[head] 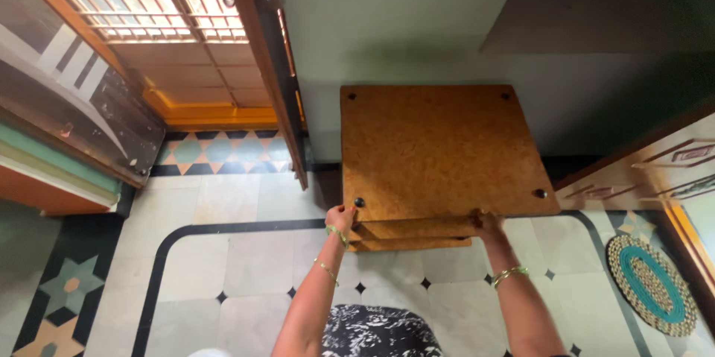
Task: The person removes the top panel of a small wooden table by unscrewing four black plastic feet. They then place the panel on the floor and proceed to unscrew the remaining feet from the table base.
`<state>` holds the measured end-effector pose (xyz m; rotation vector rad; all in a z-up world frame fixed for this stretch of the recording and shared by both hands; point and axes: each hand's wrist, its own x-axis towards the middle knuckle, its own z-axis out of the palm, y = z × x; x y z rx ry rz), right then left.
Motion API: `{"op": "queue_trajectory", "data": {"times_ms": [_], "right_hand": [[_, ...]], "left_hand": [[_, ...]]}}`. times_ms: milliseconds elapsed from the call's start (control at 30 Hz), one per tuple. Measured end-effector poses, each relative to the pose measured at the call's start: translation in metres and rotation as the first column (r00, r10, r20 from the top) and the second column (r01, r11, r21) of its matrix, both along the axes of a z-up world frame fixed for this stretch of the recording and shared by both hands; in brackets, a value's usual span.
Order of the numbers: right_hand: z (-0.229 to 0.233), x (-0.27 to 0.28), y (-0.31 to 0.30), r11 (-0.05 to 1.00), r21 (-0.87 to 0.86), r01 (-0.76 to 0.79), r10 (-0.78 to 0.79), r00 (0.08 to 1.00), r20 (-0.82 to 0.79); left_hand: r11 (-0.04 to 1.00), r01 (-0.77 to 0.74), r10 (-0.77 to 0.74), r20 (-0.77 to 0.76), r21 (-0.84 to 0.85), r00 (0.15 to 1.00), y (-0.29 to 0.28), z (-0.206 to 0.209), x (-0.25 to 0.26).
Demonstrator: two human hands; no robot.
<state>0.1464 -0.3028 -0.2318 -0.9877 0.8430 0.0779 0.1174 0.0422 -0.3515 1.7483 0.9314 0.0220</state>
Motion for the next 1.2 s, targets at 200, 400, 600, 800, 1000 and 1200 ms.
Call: {"op": "queue_trajectory", "data": {"times_ms": [200,400,600,800,1000,1200], "right_hand": [[0.054,-0.029,0.031,0.998,0.041,-0.055,0.057,0.997,-0.044],[0.132,-0.081,0.095,0.989,0.117,-0.086,0.097,0.991,-0.095],[0.203,-0.132,0.161,0.986,0.091,-0.138,0.154,0.968,-0.201],[0.21,-0.183,0.207,0.987,0.111,-0.116,0.143,0.951,-0.273],[0.169,-0.231,0.235,0.969,0.229,-0.095,0.149,0.961,-0.232],[0.131,-0.271,0.259,0.978,0.198,-0.064,0.125,0.94,-0.316]], "left_hand": [[0.994,-0.102,0.098,-0.086,-0.047,0.991,0.008,0.004,-0.018],[0.989,-0.103,0.091,-0.116,-0.104,0.989,0.053,0.027,-0.053],[0.99,-0.142,0.141,-0.151,0.001,0.978,0.101,0.059,-0.1],[0.967,-0.207,0.186,-0.146,-0.146,0.972,0.155,0.075,-0.162],[0.967,-0.21,0.193,-0.126,-0.146,0.973,0.202,0.071,-0.212],[0.971,-0.23,0.216,-0.173,-0.067,0.961,0.242,0.063,-0.263]]}}
